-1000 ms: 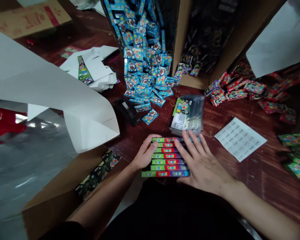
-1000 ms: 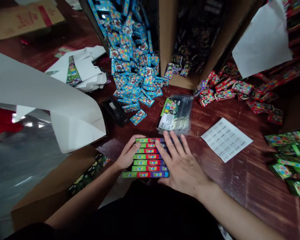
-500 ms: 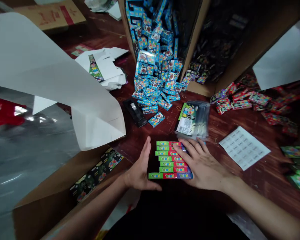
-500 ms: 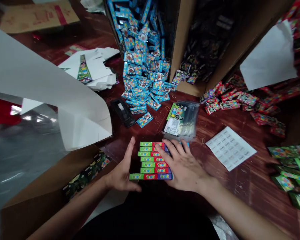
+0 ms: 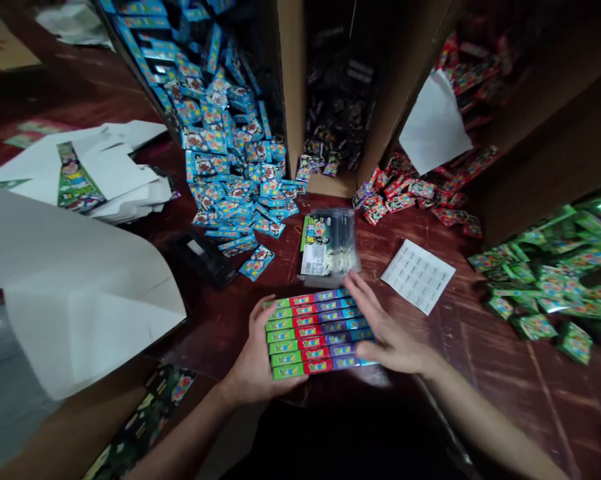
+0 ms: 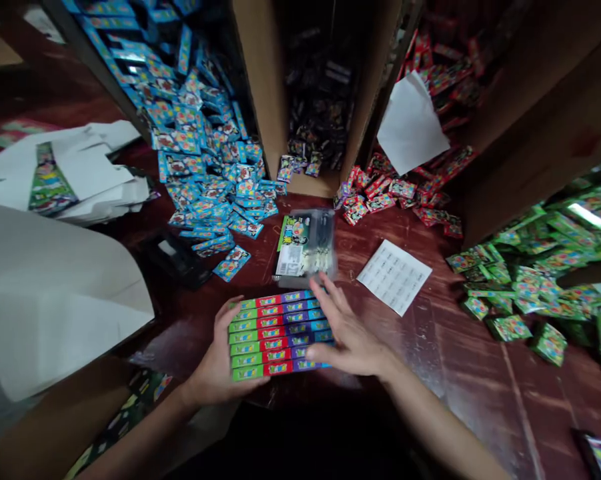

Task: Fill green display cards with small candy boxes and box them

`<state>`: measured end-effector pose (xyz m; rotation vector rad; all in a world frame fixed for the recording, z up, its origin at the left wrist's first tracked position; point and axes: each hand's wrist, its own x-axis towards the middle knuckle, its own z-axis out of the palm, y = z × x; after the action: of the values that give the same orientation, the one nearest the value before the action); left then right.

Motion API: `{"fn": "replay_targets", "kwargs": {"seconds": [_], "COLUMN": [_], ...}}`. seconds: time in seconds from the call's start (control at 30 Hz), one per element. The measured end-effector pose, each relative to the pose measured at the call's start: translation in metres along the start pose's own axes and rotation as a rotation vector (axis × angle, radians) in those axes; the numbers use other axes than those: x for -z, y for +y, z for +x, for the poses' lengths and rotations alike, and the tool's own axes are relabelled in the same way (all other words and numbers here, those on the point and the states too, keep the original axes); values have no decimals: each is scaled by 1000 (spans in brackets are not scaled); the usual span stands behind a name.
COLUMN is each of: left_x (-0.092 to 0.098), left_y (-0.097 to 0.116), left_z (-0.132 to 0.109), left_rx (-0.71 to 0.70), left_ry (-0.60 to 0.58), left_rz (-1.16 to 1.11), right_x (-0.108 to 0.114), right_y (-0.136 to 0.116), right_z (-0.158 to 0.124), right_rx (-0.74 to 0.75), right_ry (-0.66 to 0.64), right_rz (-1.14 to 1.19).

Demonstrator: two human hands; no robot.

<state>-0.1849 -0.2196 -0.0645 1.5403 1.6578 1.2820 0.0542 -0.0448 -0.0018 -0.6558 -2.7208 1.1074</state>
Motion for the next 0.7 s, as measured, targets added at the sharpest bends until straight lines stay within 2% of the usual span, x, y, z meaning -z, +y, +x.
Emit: {"fn": "replay_targets", "kwargs": {"seconds": [0.1,0.17,0.23,0.3,0.37,0.43,0.5,0.53,0.6,0.7], "left_x": [-5,-2,12,38,74,106,126,129,125,104], "left_y": [3,10,19,25,25,21,13,9,0,-9], "left_z": [4,3,-1,-12,-30,-54,-75,-82,-89,-82], "left_rx": [-1,-6,-36,-53,38,239,428,483,516,495], "left_ry": [-39,-88,-142,-136,-16,162,266,271,229,188], "left_rz": [53,127,252,421,615,797,909,926,908,873], "right_x": [11,13,8,-1,-9,-12,-8,-5,1,-7], "right_y": [-24,-39,-46,-39,-21,-1,2,-6,-44,-135], "right_z": [17,27,29,24,19,22,38,52,88,157], "right_rx": [49,113,170,227,295,354,405,428,486,617], "right_ry": [-104,-157,-171,-139,-80,-35,-1,9,16,-60], "right_rz": [-328,-437,-488,-512,-521,-524,-510,-497,-457,-364]}}
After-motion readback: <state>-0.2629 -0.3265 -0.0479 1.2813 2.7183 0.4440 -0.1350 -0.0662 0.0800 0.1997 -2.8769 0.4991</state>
